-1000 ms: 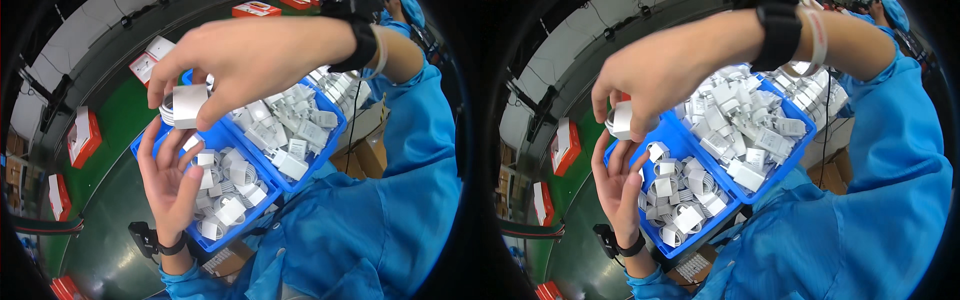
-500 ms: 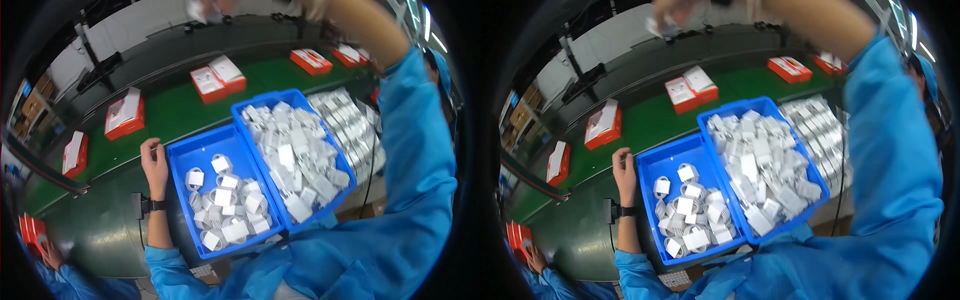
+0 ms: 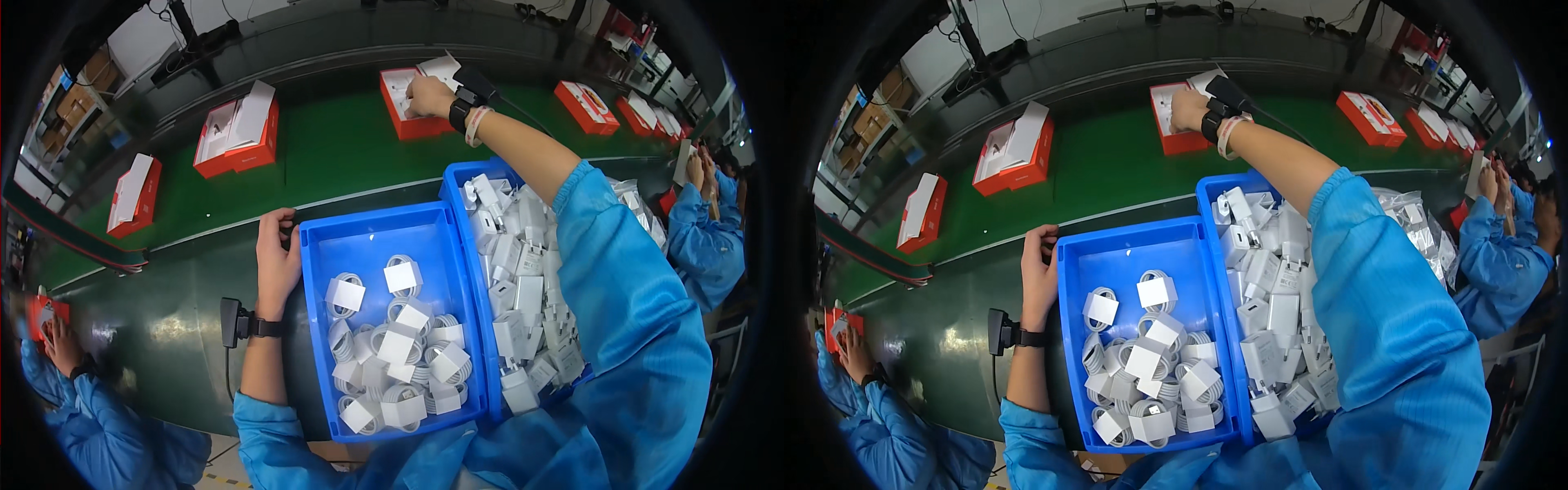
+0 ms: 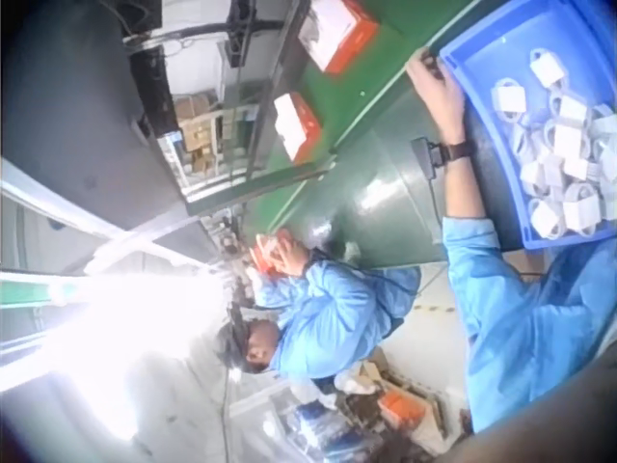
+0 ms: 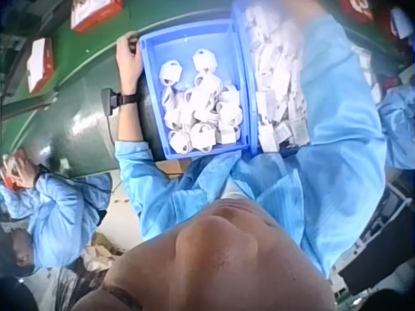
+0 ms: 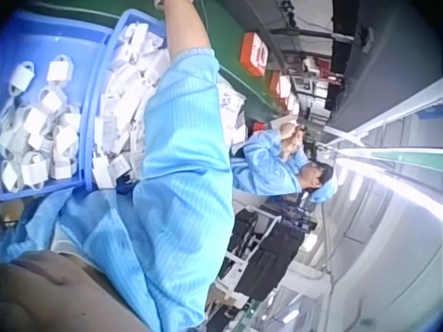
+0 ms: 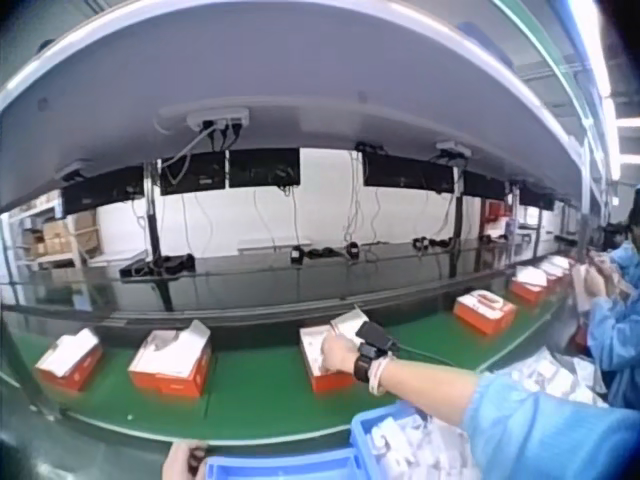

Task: The recorder is seen assembling power adapters and cables into boxes at an assembly line.

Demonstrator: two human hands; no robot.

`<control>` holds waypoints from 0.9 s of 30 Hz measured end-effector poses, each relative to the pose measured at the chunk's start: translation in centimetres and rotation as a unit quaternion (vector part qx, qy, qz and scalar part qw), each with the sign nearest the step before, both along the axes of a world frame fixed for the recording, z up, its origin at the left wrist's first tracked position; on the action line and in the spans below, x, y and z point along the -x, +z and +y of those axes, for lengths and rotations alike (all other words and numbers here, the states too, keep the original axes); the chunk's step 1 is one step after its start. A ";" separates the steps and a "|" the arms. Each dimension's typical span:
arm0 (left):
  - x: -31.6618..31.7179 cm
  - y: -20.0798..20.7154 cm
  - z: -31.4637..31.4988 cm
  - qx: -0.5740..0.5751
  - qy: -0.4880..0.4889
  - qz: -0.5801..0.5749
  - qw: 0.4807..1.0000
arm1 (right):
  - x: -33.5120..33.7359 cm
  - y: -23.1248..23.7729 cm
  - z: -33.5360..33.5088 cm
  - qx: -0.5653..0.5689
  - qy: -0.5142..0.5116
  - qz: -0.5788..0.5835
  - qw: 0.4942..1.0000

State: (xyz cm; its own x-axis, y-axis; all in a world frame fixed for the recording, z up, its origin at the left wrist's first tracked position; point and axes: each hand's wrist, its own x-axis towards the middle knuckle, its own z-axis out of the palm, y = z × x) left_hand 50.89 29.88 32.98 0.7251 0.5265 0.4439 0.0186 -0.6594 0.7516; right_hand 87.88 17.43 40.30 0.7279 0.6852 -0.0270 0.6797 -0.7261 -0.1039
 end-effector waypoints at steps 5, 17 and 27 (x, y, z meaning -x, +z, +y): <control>-0.1 -0.7 0.6 0.005 -0.005 0.009 1.000 | -0.1 -0.6 -1.0 -0.014 0.003 -0.028 1.000; -0.1 -0.8 0.0 -0.016 0.013 0.031 0.999 | -0.4 1.7 -5.7 -0.018 0.091 -0.017 0.996; 3.1 4.1 -2.4 0.090 0.035 -0.004 0.995 | 6.9 14.2 -28.0 -0.125 0.387 0.069 0.911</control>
